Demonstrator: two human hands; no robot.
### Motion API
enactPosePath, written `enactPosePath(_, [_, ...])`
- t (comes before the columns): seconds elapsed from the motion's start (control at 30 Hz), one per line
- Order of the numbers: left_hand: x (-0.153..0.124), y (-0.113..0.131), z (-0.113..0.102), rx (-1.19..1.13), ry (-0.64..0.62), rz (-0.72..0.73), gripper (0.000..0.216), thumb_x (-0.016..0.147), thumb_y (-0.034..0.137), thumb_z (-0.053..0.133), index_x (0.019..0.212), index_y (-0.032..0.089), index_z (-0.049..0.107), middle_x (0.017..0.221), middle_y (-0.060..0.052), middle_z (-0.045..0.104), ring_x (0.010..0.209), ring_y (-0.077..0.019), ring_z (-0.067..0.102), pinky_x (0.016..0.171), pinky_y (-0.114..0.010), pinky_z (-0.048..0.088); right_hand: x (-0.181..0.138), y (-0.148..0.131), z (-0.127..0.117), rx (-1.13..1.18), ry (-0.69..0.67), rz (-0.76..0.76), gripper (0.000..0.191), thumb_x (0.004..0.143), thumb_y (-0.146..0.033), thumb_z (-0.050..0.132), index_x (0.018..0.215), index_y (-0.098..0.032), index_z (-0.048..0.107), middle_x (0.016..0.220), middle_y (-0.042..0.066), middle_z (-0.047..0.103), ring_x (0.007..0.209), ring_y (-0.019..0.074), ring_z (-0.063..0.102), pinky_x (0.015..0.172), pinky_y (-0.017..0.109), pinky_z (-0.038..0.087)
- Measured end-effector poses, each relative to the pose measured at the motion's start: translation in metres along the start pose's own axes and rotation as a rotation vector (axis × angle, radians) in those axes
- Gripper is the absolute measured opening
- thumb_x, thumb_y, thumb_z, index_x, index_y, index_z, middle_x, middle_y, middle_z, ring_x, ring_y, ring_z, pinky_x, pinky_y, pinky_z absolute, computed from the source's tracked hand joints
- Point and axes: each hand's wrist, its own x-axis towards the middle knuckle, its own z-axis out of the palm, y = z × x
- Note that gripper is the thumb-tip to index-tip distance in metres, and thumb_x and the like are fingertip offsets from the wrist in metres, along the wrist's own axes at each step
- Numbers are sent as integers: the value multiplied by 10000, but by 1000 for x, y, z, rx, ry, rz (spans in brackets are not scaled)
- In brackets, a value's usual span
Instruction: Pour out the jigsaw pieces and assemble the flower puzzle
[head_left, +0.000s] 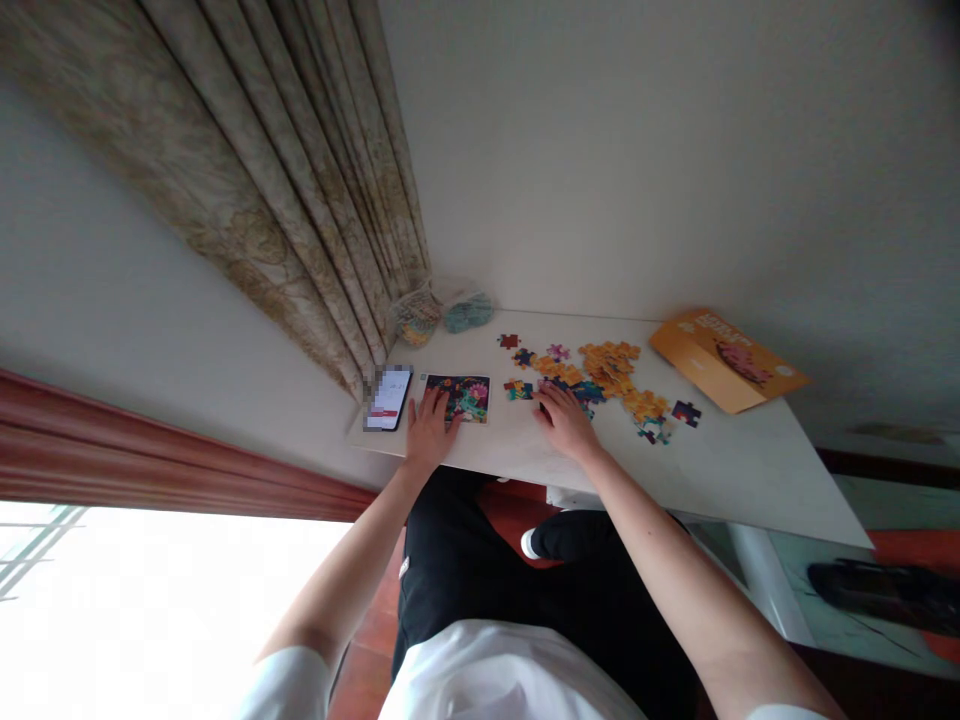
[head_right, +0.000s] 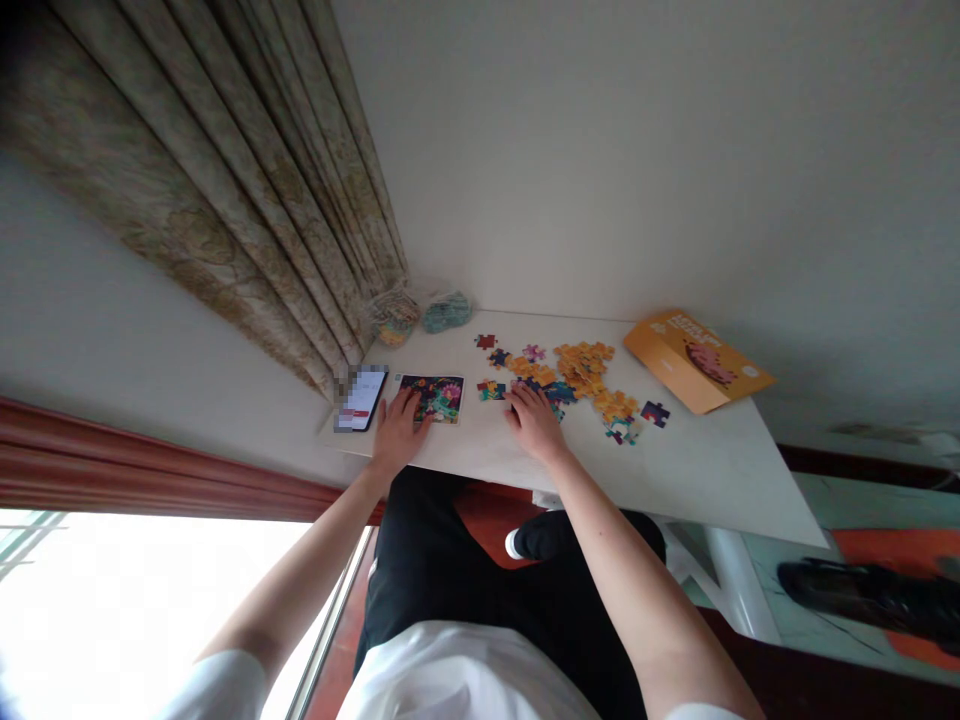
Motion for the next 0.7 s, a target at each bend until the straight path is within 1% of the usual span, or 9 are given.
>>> enactPosePath(0.07, [-4, -10, -7, 12, 103, -20, 481, 992, 296, 529, 1458, 183, 538, 1574, -188, 497, 1490, -323, 444, 1284, -588, 224, 2, 1, 0, 7, 14, -12, 416, 1019, -272, 444, 1364, -165, 649, 1519, 150, 584, 1453, 289, 483, 1239, 507, 313])
enactPosePath(0.13, [-9, -25, -14, 32, 194, -87, 502, 952, 239, 557, 1447, 160, 525, 1568, -215, 481, 1480, -350, 444, 1264, -609, 251, 1, 2, 2, 8, 30, -22, 406, 1020, -279, 438, 1342, -166, 656, 1506, 152, 593, 1443, 291, 492, 1232, 506, 319])
enactPosePath(0.2, [-14, -43, -18, 46, 264, -179, 541, 925, 248, 592, 1447, 134, 501, 1555, -249, 469, 1462, -385, 450, 1221, -617, 318, -1, 2, 3, 0, 51, -23, 396, 1019, -292, 443, 1326, -173, 663, 1488, 156, 606, 1434, 300, 499, 1226, 524, 317])
enactPosePath(0.27, [-19, -61, -21, 49, 304, -285, 588, 909, 314, 631, 1439, 106, 486, 1509, -281, 492, 1408, -415, 495, 1158, -606, 400, -2, 2, 5, -23, 74, -10, 389, 1017, -314, 460, 1316, -178, 668, 1471, 164, 618, 1420, 321, 509, 1226, 568, 295])
enactPosePath(0.37, [-25, -82, -21, 13, 278, -385, 656, 882, 420, 671, 1405, 71, 484, 1341, -285, 614, 1259, -421, 602, 1057, -568, 492, -2, 3, 8, -51, 86, 2, 387, 1018, -336, 473, 1306, -182, 679, 1463, 169, 625, 1406, 347, 519, 1227, 621, 268])
enactPosePath(0.43, [-26, -92, -20, -31, 241, -390, 655, 870, 443, 683, 1378, 75, 493, 1222, -250, 680, 1172, -404, 646, 1021, -543, 517, 1, 5, 9, -42, 70, -19, 384, 1022, -335, 468, 1299, -185, 689, 1460, 162, 630, 1406, 338, 524, 1234, 597, 284])
enactPosePath(0.53, [-24, -101, -22, -86, 216, -375, 610, 855, 416, 701, 1335, 92, 513, 1144, -214, 710, 1116, -377, 669, 1033, -518, 515, 7, 8, 8, -7, 40, -63, 379, 1020, -323, 468, 1298, -199, 694, 1455, 145, 634, 1403, 314, 529, 1236, 538, 324])
enactPosePath(0.6, [-23, -102, -24, -102, 211, -369, 589, 850, 398, 704, 1319, 95, 517, 1136, -208, 708, 1113, -371, 670, 1050, -519, 506, 12, 7, 5, 15, 26, -80, 377, 1019, -312, 465, 1300, -207, 692, 1444, 139, 640, 1396, 304, 534, 1226, 519, 346])
enactPosePath(0.7, [-23, -90, -27, -65, 294, -333, 594, 869, 422, 694, 1336, 104, 510, 1297, -247, 636, 1250, -401, 603, 1105, -565, 459, 12, 3, 0, 24, 34, -76, 369, 1022, -306, 458, 1295, -211, 688, 1426, 140, 648, 1378, 297, 545, 1235, 540, 313])
